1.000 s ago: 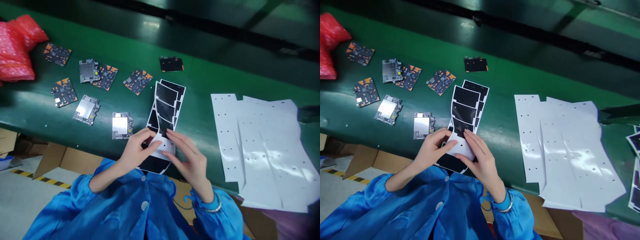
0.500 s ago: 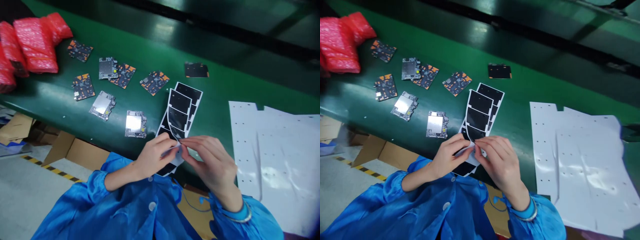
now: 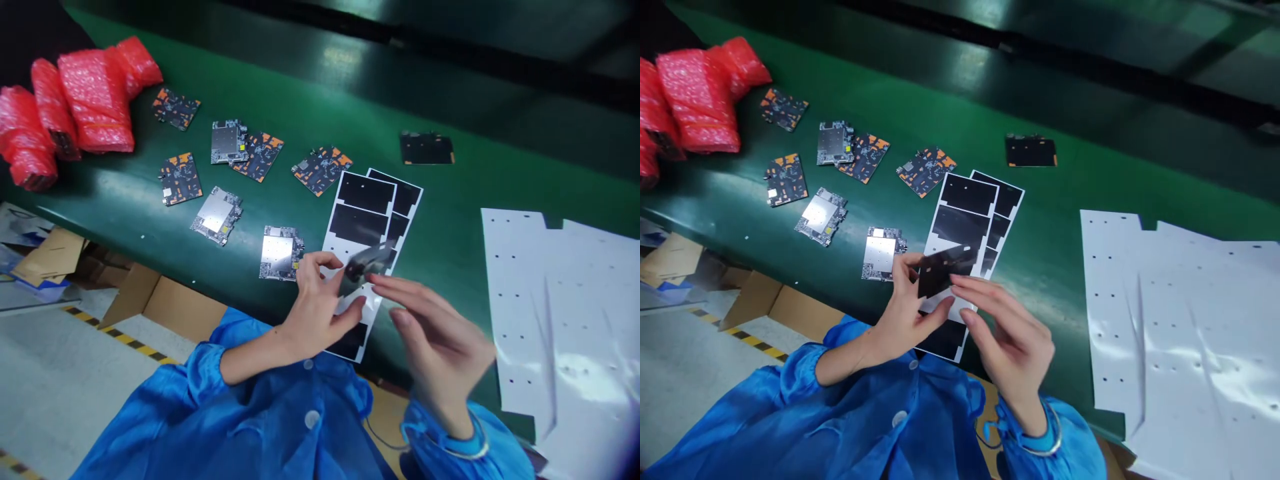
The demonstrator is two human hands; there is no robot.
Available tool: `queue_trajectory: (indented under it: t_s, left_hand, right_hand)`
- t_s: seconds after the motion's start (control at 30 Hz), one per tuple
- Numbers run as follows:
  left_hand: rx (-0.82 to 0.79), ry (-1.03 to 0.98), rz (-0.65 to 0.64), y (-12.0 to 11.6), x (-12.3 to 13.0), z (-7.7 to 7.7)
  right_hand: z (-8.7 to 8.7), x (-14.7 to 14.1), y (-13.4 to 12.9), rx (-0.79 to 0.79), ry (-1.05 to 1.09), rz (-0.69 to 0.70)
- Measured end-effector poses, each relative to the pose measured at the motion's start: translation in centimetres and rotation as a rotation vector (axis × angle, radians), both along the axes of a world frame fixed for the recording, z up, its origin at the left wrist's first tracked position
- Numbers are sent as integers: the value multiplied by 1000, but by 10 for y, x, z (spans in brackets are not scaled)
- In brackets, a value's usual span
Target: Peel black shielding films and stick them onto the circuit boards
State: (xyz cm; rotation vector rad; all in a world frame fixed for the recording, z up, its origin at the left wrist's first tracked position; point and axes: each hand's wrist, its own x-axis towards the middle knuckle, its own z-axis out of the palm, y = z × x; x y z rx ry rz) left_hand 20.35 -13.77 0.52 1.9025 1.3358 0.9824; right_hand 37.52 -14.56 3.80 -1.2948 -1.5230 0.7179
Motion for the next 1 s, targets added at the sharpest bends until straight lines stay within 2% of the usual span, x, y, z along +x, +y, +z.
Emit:
queue_trajectory:
  t_s: [0.13, 0.2, 0.3, 0.4, 0.53, 0.6, 0.7, 0.77, 0.87, 1.0]
  left_hand:
    - [-55, -138, -96, -1, -14, 14]
    - [-46, -110, -141, -2, -21, 18]
    - [76, 122, -153, -2, -31, 20]
    - [226, 470, -109, 4, -43, 15]
    - [220, 785, 100, 15, -59, 5]
    - [190, 783, 144, 18, -66, 3]
    - [178, 601, 35, 18, -80, 7]
    - [189, 477, 1, 20, -92, 10]
    - [228, 422, 128, 28, -113, 9]
    - [254, 576, 348, 41, -129, 1]
  right_hand:
    - [-8, 7, 7, -83, 211, -126]
    - [-13, 13, 12, -190, 244, -95]
    - [-14, 14, 14, -245, 217, -74]
    - [-11, 12, 10, -199, 102, -108]
    - [-11, 19, 7, -35, -138, -157]
    - [-10, 25, 7, 69, -262, -165]
    - [-8, 34, 8, 209, -384, -179]
    - [-8, 38, 8, 242, -403, -203]
    - [-11, 41, 7, 195, -325, -250]
    - [-14, 39, 7, 57, -115, -321]
